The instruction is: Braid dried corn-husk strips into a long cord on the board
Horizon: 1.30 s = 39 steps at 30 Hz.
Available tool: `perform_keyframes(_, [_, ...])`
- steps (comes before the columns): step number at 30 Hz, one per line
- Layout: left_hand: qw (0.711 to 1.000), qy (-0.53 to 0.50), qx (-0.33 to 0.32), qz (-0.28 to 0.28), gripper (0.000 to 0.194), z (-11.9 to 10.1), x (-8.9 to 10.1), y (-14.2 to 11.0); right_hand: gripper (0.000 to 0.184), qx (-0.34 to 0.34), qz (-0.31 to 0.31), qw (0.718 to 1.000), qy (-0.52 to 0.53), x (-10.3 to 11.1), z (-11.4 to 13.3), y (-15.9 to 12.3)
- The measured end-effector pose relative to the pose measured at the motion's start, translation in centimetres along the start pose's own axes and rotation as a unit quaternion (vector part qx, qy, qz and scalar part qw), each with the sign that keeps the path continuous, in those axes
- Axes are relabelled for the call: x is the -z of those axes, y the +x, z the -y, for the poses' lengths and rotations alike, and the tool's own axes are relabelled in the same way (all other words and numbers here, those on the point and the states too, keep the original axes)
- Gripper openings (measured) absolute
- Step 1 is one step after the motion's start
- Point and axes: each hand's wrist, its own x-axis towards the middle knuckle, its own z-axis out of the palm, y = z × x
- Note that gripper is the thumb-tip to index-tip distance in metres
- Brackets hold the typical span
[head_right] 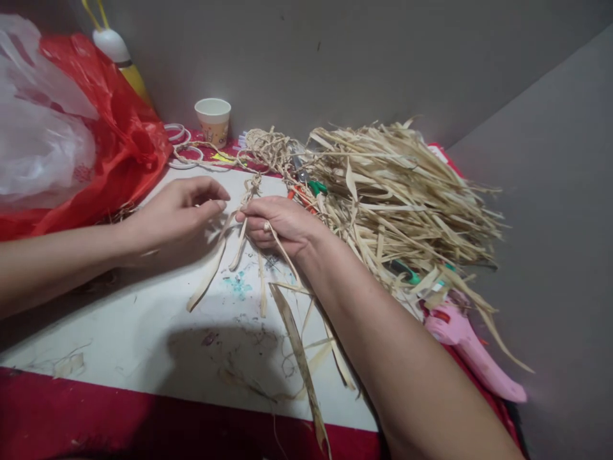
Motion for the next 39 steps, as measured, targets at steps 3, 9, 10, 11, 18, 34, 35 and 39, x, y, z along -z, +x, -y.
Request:
perform_keyframes(3, [0.962,-0.195,0.125,0.145,0.012,0.2,-0.3,2.1,0.013,-0.002,0.008,1.000,-0.018,0.3,0.0,-0.1])
perform_keyframes(9, [0.933,-0.261,0.171,0.178,0.018,0.4,-1.1,2.5,0.016,-0.024,0.000,0.997,-0.071,0.5,0.3,-0.5])
perform_keyframes(10, [0.944,-0.232,0.163,0.168,0.016,0.5,-1.1,2.4,0.016,-0.031,-0.007,0.996,-0.083,0.4,0.4,-0.5])
perform_keyframes(11, [0.953,-0.205,0.155,0.159,0.015,0.6,-1.1,2.3,0.016,-0.038,-0.011,0.995,-0.094,0.4,0.4,-0.6])
perform_keyframes(18, [0.960,-0.181,0.141,0.159,0.015,0.7,-1.7,2.4,0.017,-0.022,-0.010,0.982,-0.187,0.7,0.3,-1.0])
perform_keyframes(34, [0.925,-0.245,0.230,0.176,0.026,0.7,-2.2,2.6,0.016,0.042,-0.060,0.868,-0.491,-0.4,0.9,-1.7])
perform_keyframes(35, [0.933,-0.231,0.223,0.165,0.026,0.6,-2.2,2.6,0.017,0.040,-0.060,0.865,-0.497,-0.5,1.0,-1.9])
perform_keyframes(39, [0.951,-0.179,0.205,0.146,0.022,0.6,-2.3,2.5,0.016,0.031,-0.077,0.843,-0.532,-0.5,1.6,-2.5])
